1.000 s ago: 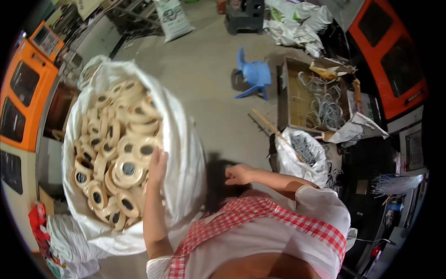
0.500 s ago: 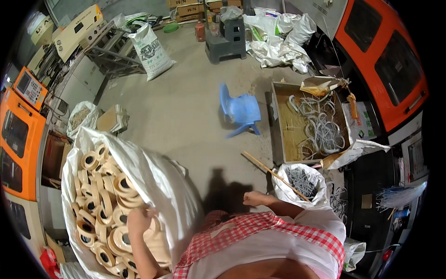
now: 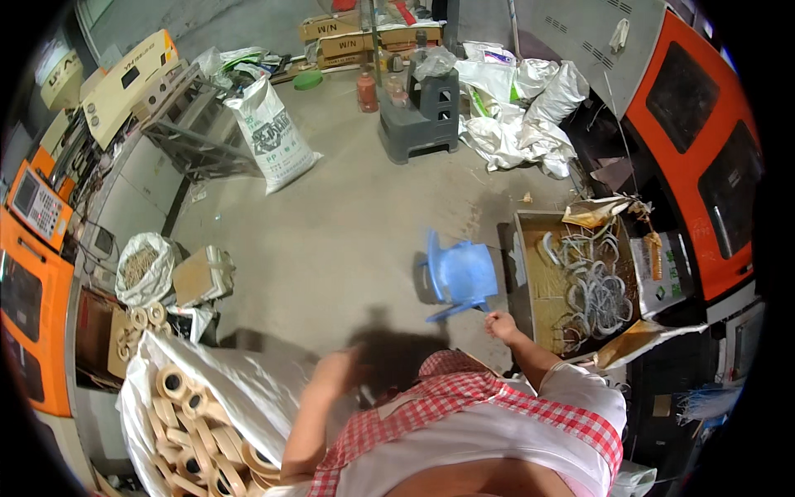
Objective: The person handles large white bags, moves a plastic stool, and then uses a wooden stick to stir gray plastic components inside a water-filled bin before lifting out a cluster of the components by hand and placing them into a white bag.
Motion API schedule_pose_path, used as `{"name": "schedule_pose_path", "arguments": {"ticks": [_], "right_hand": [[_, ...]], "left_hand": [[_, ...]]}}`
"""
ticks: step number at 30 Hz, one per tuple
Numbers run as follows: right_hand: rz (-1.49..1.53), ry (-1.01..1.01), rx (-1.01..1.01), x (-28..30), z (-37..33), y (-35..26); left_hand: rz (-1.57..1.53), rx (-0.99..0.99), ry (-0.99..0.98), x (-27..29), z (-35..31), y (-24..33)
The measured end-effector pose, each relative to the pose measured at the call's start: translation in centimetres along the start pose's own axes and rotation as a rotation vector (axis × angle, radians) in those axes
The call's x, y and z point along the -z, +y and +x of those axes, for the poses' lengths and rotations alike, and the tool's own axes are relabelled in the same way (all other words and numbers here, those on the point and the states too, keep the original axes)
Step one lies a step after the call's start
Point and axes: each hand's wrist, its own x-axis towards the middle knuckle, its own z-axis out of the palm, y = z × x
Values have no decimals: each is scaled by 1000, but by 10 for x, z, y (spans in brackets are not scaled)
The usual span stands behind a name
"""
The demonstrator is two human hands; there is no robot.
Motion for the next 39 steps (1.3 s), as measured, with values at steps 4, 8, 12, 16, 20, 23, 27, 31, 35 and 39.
{"name": "schedule_pose_path", "arguments": {"ticks": [4,8,12,16,20,23,27,31,35,39], "right_hand": [[-341,-42,-238,0,104,63],[-945,-582,-53,-46,159,-21],[-1144,-543,89,-70,270,-44],[-692,-5,18,-116,379,-135],[-268,4,68,-152,457,-250],[76,-94,44,-161,485,-328],[74,122,-79,-143,520,-267],[-400,529,-685,-108,487,-249],[-210,469,-739,-71,472,-146],[33,546,-873,-70,505,-123]], "left_hand": [[30,-67,-18,53,103,-15],[93,63,-32,95,188,-58],[209,98,-7,161,288,-77],[115,39,137,225,365,-98],[156,101,-12,253,448,-133],[250,56,-172,269,533,-172],[211,-88,-217,312,669,-152],[315,-445,-98,360,781,-87],[231,-689,-230,370,869,-23],[401,-693,-305,354,929,10]]}}
